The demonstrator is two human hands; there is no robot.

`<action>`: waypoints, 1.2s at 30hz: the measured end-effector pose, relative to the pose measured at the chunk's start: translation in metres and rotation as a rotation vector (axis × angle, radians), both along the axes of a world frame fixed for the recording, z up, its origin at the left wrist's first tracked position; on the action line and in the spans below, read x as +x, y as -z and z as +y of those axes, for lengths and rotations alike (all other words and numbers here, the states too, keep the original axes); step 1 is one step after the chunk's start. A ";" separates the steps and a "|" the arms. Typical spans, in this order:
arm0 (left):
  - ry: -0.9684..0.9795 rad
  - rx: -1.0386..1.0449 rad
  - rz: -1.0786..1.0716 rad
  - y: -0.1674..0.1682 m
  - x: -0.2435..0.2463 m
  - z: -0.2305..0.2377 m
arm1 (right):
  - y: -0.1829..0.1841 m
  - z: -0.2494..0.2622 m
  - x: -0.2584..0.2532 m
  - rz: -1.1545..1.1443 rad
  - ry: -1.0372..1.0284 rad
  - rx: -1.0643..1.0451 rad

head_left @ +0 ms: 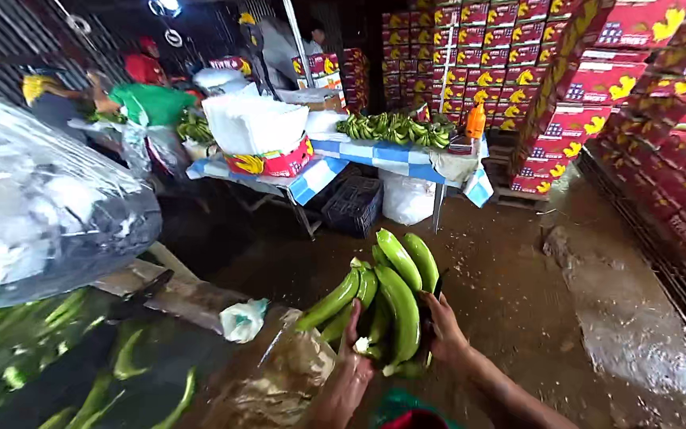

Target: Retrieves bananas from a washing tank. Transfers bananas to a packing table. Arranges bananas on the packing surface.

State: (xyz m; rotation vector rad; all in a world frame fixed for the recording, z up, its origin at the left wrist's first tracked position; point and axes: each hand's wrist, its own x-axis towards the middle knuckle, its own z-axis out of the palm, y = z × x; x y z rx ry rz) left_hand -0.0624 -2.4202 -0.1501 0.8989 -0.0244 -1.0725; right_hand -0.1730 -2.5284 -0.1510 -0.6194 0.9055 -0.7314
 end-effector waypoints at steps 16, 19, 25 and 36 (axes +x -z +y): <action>-0.025 -0.031 -0.076 0.004 0.249 -0.525 | 0.001 -0.518 0.246 -0.060 0.004 -0.025; -0.038 -0.064 -0.091 -0.008 0.300 -0.598 | -0.006 -0.602 0.301 -0.062 -0.098 -0.022; -0.106 -0.127 -0.111 -0.032 0.416 -0.772 | -0.025 -0.778 0.424 -0.173 -0.164 -0.107; 0.062 -0.162 -0.234 -0.067 0.622 -1.143 | -0.064 -1.136 0.614 -0.164 -0.012 -0.184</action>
